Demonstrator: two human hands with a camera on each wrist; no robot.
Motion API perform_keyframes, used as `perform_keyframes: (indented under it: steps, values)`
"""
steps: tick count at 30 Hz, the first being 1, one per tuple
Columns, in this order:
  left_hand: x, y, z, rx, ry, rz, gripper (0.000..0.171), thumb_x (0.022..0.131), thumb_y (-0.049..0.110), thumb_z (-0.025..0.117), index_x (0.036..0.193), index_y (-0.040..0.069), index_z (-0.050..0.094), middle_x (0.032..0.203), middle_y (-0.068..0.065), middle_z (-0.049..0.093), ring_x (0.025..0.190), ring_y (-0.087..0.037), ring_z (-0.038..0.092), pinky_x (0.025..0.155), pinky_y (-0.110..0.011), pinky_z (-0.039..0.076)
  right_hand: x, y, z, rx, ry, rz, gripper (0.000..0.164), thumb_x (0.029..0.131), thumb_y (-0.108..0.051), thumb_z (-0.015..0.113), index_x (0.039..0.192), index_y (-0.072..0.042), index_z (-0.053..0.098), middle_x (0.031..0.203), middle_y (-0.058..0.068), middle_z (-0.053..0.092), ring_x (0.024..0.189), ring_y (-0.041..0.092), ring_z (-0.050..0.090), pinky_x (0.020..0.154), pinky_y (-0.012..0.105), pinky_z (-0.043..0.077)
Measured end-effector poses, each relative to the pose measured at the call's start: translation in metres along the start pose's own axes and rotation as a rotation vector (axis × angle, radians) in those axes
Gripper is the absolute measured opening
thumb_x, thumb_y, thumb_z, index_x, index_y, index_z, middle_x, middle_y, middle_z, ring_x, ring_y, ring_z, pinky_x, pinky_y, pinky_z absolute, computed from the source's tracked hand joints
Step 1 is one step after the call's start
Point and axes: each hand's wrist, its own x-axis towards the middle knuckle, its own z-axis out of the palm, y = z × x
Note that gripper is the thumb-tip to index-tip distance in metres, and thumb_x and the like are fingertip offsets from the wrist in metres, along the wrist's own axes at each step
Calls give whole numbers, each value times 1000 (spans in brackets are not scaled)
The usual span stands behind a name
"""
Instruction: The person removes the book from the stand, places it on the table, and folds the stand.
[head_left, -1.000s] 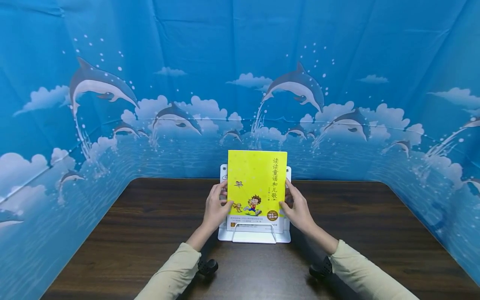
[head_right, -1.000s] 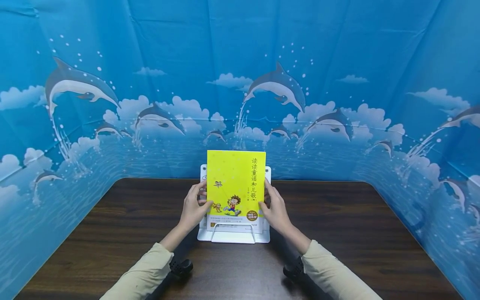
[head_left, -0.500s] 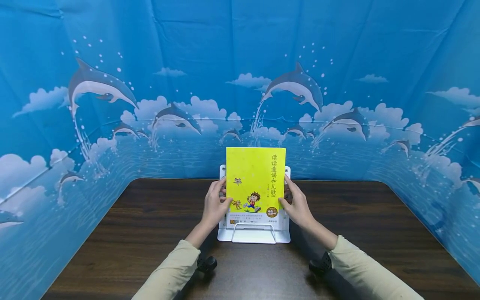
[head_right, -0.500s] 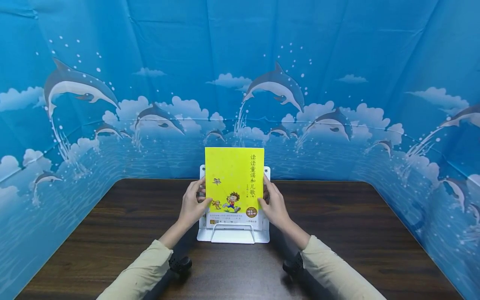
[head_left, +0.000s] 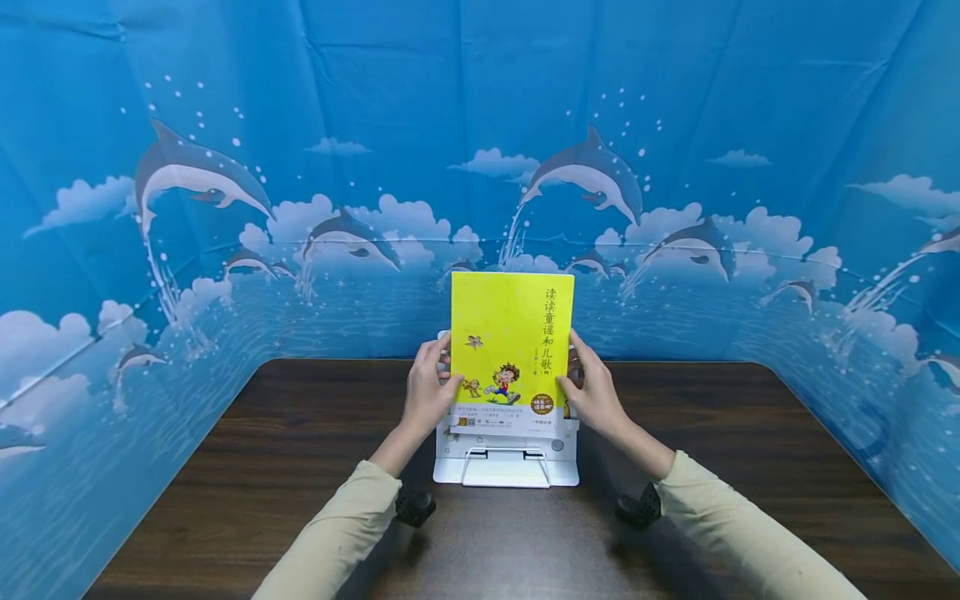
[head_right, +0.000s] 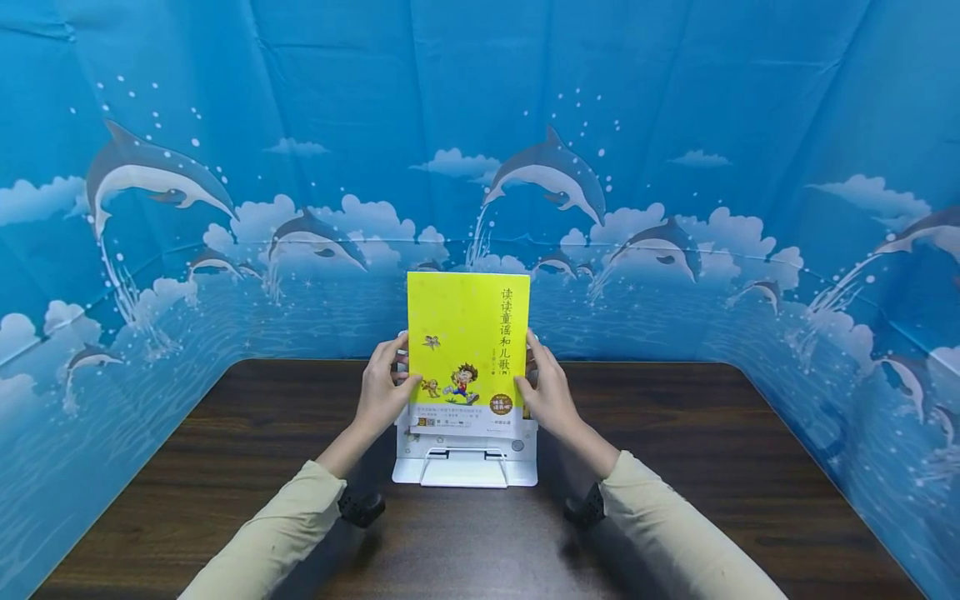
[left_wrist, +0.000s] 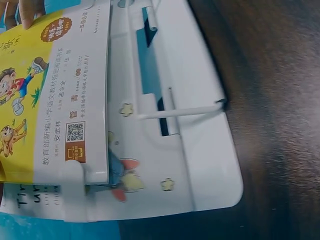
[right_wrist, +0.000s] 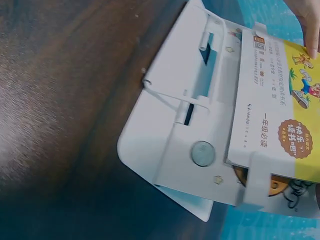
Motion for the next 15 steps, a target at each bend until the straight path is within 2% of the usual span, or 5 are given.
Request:
perform_keyframes:
  steps: [4,10,15]
  values:
    - [7,4,-2,-3,24,20,67,72,-13,66,133,0,42,116,-15,47,90,-22,52,69,-29,53,7,-5,-3,7,8,-15,82,79,10,61,145,-12,19,101,13,50,84,21,51,56,27,50]
    - [14,12,-3,-6,52,75,66,73,-14,65,133,0,42,115,-15,47,91,-21,52,68,-28,53,13,-9,-10,0,34,-50,80,79,10,61,145,-10,20,103,16,50,87,23,52,58,36,51]
    - [17,22,-4,-12,71,112,66,74,-14,64,134,0,41,116,-15,47,91,-21,51,69,-28,52,18,-13,-19,-10,51,-60,78,80,9,60,145,-9,20,104,17,50,88,25,53,63,36,52]
